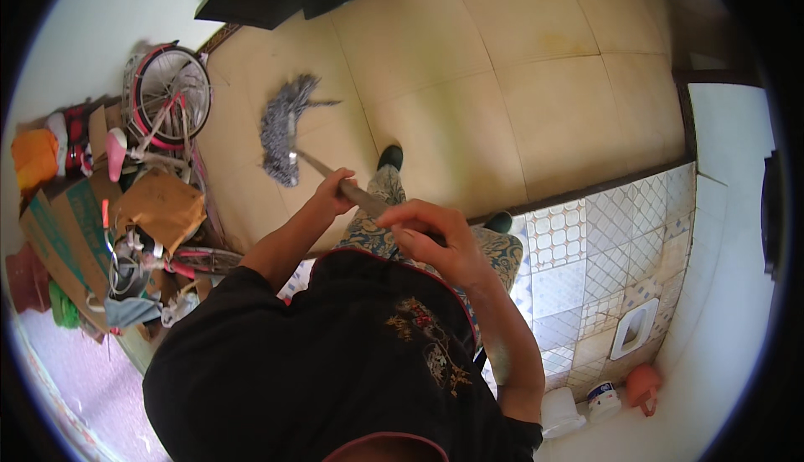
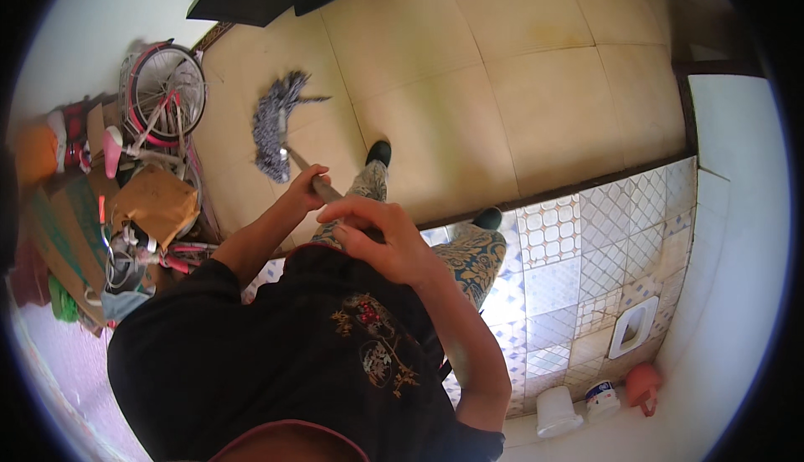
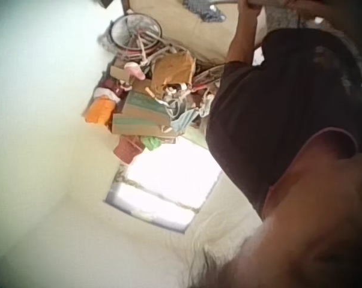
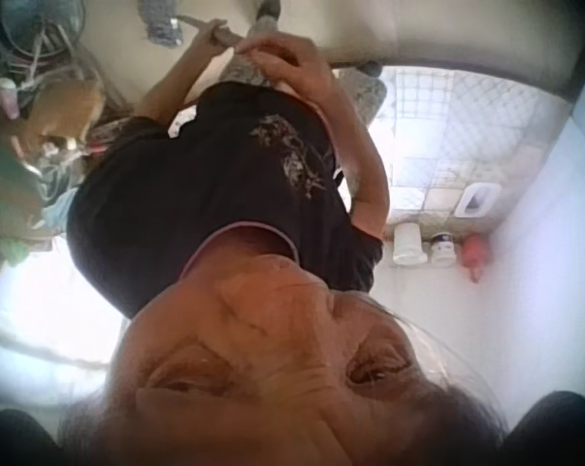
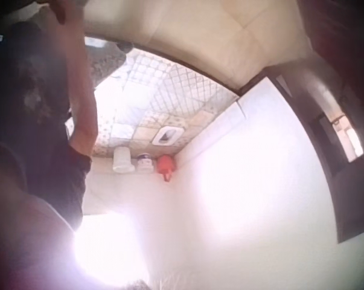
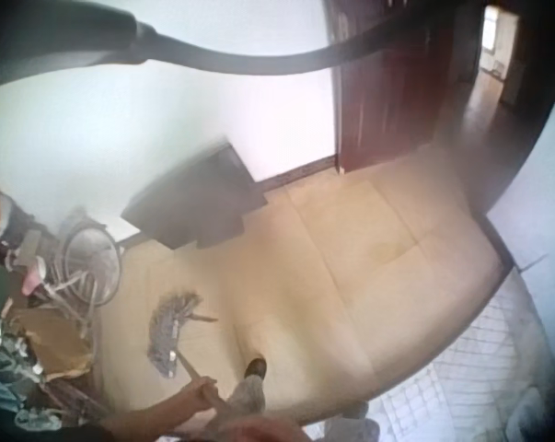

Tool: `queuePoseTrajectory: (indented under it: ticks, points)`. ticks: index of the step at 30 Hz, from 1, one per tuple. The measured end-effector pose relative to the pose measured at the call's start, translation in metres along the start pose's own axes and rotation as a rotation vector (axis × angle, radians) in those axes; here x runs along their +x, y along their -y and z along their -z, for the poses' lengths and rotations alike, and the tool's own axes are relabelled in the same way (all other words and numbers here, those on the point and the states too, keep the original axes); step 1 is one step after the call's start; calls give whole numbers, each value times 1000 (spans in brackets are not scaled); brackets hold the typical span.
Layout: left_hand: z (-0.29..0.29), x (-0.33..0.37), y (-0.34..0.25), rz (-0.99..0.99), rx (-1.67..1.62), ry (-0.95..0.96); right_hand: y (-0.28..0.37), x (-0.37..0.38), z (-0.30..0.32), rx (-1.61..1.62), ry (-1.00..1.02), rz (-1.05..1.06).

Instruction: The person mops a tiled floor in a small bathroom area with a mop. They then fill a small orange bucket with water from a tap and pour it into a squat toilet.

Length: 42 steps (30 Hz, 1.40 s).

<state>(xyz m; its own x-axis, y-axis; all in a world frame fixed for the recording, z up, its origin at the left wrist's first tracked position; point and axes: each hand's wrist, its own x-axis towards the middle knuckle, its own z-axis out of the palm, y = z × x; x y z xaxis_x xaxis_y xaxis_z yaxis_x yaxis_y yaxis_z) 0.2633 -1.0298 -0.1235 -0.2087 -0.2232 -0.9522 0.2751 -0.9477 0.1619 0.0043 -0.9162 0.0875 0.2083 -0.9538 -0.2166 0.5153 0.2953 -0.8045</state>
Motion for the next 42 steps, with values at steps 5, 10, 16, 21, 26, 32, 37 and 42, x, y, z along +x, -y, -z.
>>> queuePoseTrajectory:
  ticks: [5, 10, 16, 21, 26, 32, 37, 42]
  points:
    - [69, -10, -110, -354, 220, -46, -58, 132, -58, -87, 94, 33]
    - [129, -13, -203, -220, 109, 162, -86, 233, -118, -68, 146, 187]
    - [77, 70, -190, -275, -26, -167, -57, 190, -55, -39, -158, -9]
    - [-65, 57, -127, -57, 75, -276, -19, 99, -26, -21, -469, 419]
    - [-120, 51, -121, -31, -34, -78, 4, 84, -21, -46, -463, 535]
    - [-93, 61, -150, -221, -6, 96, 17, 119, -19, -157, -274, 437]
    - [-81, 33, -112, -70, -79, 22, 30, 91, -8, -129, -203, 356]
    - [-94, 18, -103, -15, -74, -14, 51, 90, -5, -103, -203, 429]
